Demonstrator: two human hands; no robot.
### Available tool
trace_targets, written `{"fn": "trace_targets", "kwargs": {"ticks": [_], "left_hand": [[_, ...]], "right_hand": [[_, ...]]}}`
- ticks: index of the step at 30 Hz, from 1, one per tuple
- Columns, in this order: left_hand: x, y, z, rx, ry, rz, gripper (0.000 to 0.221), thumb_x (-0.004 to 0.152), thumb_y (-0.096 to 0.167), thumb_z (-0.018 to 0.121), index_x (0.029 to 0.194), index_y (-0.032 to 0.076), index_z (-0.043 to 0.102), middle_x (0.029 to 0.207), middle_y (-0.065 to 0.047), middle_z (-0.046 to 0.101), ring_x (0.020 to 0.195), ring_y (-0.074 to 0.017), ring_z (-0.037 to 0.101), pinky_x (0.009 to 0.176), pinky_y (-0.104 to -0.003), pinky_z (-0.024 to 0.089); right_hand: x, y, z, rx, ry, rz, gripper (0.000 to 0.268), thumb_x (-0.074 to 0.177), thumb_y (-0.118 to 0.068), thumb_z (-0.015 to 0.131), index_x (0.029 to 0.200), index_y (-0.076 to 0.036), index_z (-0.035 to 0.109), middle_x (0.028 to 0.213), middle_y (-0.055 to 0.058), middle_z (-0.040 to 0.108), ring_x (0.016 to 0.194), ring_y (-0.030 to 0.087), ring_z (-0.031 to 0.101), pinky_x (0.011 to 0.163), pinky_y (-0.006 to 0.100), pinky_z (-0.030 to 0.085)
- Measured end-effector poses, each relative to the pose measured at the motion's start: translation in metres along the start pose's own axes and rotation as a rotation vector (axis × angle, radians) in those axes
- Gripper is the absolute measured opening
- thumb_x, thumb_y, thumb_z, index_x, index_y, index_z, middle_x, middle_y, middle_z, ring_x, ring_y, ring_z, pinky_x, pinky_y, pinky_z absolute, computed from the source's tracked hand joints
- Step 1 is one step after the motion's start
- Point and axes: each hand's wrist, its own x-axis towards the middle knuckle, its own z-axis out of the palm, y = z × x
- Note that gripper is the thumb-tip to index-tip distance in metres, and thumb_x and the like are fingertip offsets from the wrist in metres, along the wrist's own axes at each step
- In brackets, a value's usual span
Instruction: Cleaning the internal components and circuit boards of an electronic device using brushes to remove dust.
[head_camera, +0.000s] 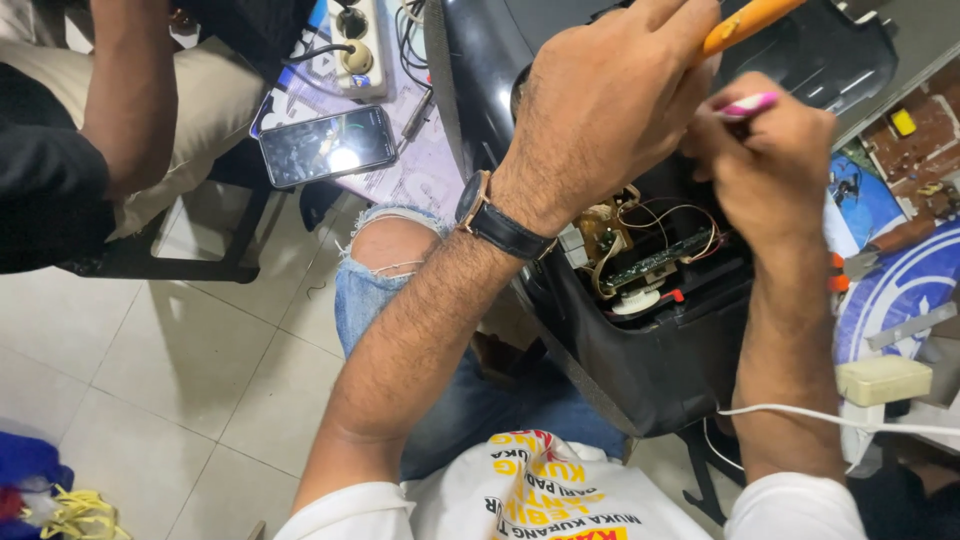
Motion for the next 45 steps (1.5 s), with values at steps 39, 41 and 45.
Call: {"fn": "trace_targets", "kwargs": {"ticks": [39, 41, 45], "left_hand": [[-0.004, -0.002, 0.020, 0.038, -0.067, -0.043, 0.011, 0.094, 0.022, 0.057, 0.101, 0.013, 0.056, 0.073, -0.005, 0.068, 0.062, -0.0344, 0.067, 0.050, -0.051, 0.045], [-0.004, -0.001, 0.022, 0.053, -0.069, -0.058, 0.013, 0.094, 0.025, 0.057, 0.103, 0.016, 0.056, 0.073, -0.004, 0.069, 0.063, -0.0356, 0.068, 0.049, -0.052, 0.044], [-0.003, -0.005, 0.018, 0.045, -0.001, -0.038, 0.008, 0.087, 0.021, 0.056, 0.086, 0.014, 0.053, 0.059, -0.005, 0.058, 0.049, -0.0365, 0.056, 0.043, -0.051, 0.039]], "right_hand": [[-0.006, 0.006, 0.004, -0.218, -0.061, 0.052, 0.039, 0.125, -0.025, 0.081, 0.099, -0.001, 0.064, 0.086, 0.009, 0.064, 0.076, 0.024, 0.055, 0.066, 0.041, 0.039], [-0.008, 0.011, 0.001, -0.243, -0.053, 0.034, 0.036, 0.125, -0.020, 0.082, 0.101, 0.000, 0.064, 0.086, 0.010, 0.065, 0.072, 0.024, 0.055, 0.063, 0.042, 0.038], [-0.001, -0.002, 0.004, -0.290, -0.127, 0.315, 0.040, 0.117, -0.045, 0.077, 0.100, -0.011, 0.065, 0.078, 0.009, 0.063, 0.070, 0.029, 0.055, 0.063, 0.045, 0.038]]}}
